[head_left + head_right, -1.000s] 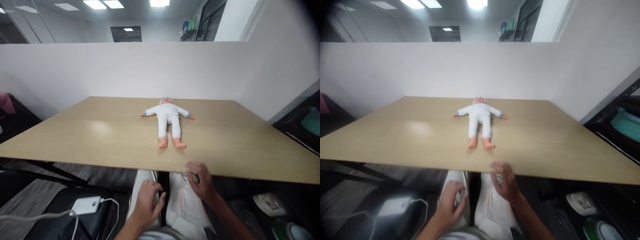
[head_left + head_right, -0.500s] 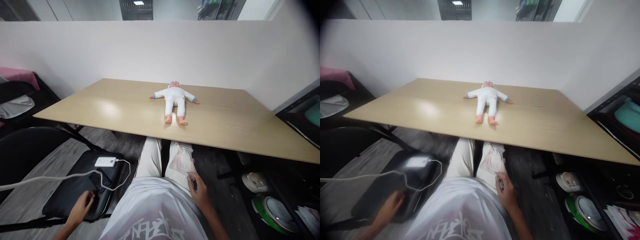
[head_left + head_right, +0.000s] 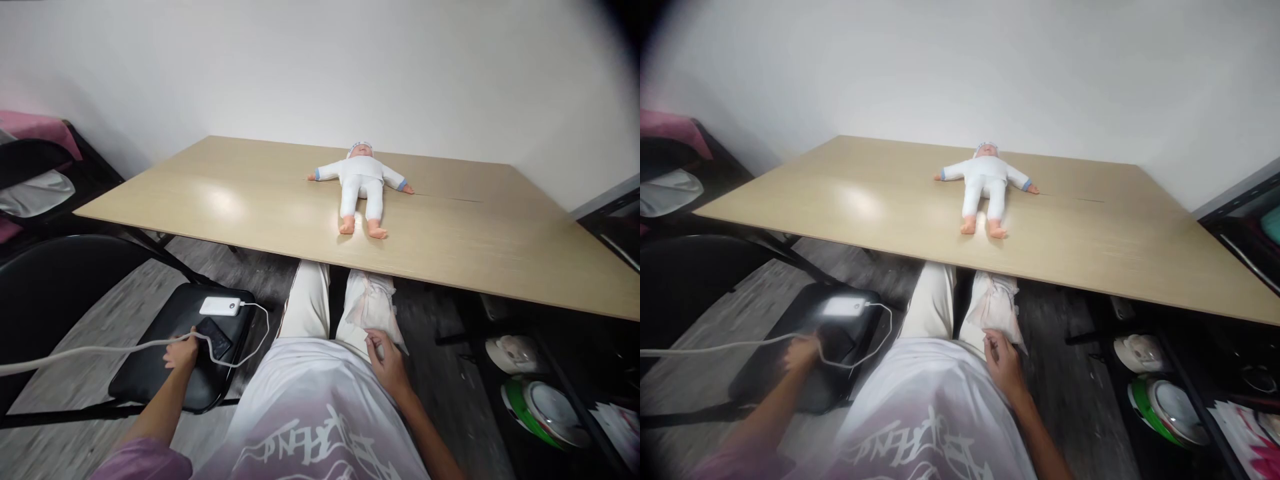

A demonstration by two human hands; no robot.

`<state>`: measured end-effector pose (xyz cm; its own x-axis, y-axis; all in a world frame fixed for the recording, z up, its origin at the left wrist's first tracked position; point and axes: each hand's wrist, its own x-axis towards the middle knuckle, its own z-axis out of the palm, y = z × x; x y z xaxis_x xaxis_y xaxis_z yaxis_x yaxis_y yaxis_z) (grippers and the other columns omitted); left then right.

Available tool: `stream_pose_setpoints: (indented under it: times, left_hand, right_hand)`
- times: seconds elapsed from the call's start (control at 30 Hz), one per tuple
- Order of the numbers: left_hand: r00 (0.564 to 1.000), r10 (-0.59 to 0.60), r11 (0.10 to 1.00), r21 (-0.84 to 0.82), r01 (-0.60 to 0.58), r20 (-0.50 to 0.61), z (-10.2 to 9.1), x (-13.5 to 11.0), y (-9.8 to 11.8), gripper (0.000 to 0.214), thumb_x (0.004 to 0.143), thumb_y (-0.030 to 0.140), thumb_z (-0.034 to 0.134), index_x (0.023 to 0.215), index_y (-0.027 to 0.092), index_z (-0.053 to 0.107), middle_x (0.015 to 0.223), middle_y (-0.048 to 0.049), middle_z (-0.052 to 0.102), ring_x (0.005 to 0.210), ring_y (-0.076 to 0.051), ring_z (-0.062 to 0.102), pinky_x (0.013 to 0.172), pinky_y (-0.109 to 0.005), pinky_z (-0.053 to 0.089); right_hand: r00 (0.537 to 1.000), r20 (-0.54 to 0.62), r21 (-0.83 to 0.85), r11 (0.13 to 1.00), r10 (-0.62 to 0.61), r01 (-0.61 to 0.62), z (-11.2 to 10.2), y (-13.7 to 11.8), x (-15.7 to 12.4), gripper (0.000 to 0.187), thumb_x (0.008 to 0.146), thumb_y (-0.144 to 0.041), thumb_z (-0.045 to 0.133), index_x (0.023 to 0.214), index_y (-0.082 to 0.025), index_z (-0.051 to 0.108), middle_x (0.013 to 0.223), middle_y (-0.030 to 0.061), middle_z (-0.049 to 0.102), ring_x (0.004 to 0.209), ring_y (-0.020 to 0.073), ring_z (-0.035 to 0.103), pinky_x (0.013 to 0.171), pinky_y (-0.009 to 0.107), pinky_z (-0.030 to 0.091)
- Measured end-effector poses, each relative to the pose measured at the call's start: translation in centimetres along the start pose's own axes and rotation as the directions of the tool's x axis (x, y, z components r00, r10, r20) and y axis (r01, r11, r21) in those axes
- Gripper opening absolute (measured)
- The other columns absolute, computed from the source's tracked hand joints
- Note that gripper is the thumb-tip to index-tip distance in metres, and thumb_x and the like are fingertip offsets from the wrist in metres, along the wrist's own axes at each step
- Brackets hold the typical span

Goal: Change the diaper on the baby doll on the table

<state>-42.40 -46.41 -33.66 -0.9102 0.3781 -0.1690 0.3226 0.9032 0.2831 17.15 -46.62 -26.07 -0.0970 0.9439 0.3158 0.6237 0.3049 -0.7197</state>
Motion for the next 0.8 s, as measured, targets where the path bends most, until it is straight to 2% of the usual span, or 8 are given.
stream_pose_setpoints:
  times: [0.13, 0.23, 0.37, 0.6, 0.8]
  left_hand:
    - [0.994, -0.1, 0.994, -0.049, 0.102, 0.037, -0.4, -0.6, -0.6, 0.067, 0.081, 0.062, 0.061, 0.123, 0.01, 0.061, 0.136, -0.0337, 0.059, 0.13, -0.055, 0.053, 0.099, -0.071, 0.044]
    - [0.996, -0.065, 0.991, -0.109, 0.071, 0.056, -0.9, -1.7, -1.3, 0.063, 0.076, 0.062, 0.068, 0.118, 0.016, 0.062, 0.131, -0.0259, 0.066, 0.127, -0.05, 0.058, 0.099, -0.066, 0.048]
    - [0.998, 0.014, 0.982, -0.189, -0.001, 0.068, -1.4, -3.2, -2.3, 0.057, 0.077, 0.059, 0.071, 0.118, 0.02, 0.063, 0.122, -0.0159, 0.072, 0.121, -0.04, 0.066, 0.102, -0.054, 0.051]
    - [0.993, 0.085, 0.966, -0.25, -0.062, 0.081, -1.6, -4.9, -2.9, 0.066, 0.077, 0.055, 0.072, 0.129, 0.015, 0.063, 0.127, -0.0177, 0.071, 0.121, -0.038, 0.067, 0.108, -0.051, 0.051]
    - [0.994, 0.09, 0.97, -0.234, -0.073, 0.066, -2.6, -5.8, -2.1, 0.066, 0.077, 0.05, 0.075, 0.13, 0.014, 0.062, 0.126, -0.0177, 0.071, 0.119, -0.037, 0.067, 0.105, -0.049, 0.053]
  right_hand:
    - [1.0, -0.025, 0.014, 1.0, 0.008, -0.007, 0.7, 0.1, -0.2, 0.022, 0.103, -0.029, 0.052, 0.121, -0.022, 0.064, 0.098, 0.0057, 0.075, 0.083, 0.0189, 0.071, 0.079, 0.032, 0.058]
    - [0.999, -0.05, 0.018, 1.0, 0.011, -0.01, 1.1, 0.3, -0.6, 0.022, 0.103, -0.029, 0.054, 0.121, -0.022, 0.064, 0.099, 0.0059, 0.075, 0.081, 0.0187, 0.07, 0.079, 0.033, 0.058]
    - [0.999, -0.047, 0.021, 1.0, 0.01, -0.009, 1.4, 0.6, -0.8, 0.022, 0.102, -0.029, 0.055, 0.121, -0.023, 0.065, 0.102, 0.0057, 0.075, 0.084, 0.0191, 0.071, 0.081, 0.033, 0.058]
    - [0.999, -0.041, 0.045, 0.999, 0.017, -0.015, 1.7, 0.8, -0.7, 0.022, 0.102, -0.031, 0.055, 0.12, -0.023, 0.065, 0.102, 0.0062, 0.076, 0.085, 0.0202, 0.071, 0.081, 0.034, 0.058]
    - [0.996, -0.051, 0.049, 0.997, 0.069, -0.066, 1.9, 0.9, -0.9, 0.022, 0.101, -0.033, 0.057, 0.117, -0.022, 0.067, 0.104, 0.0071, 0.077, 0.087, 0.0206, 0.072, 0.083, 0.034, 0.058]
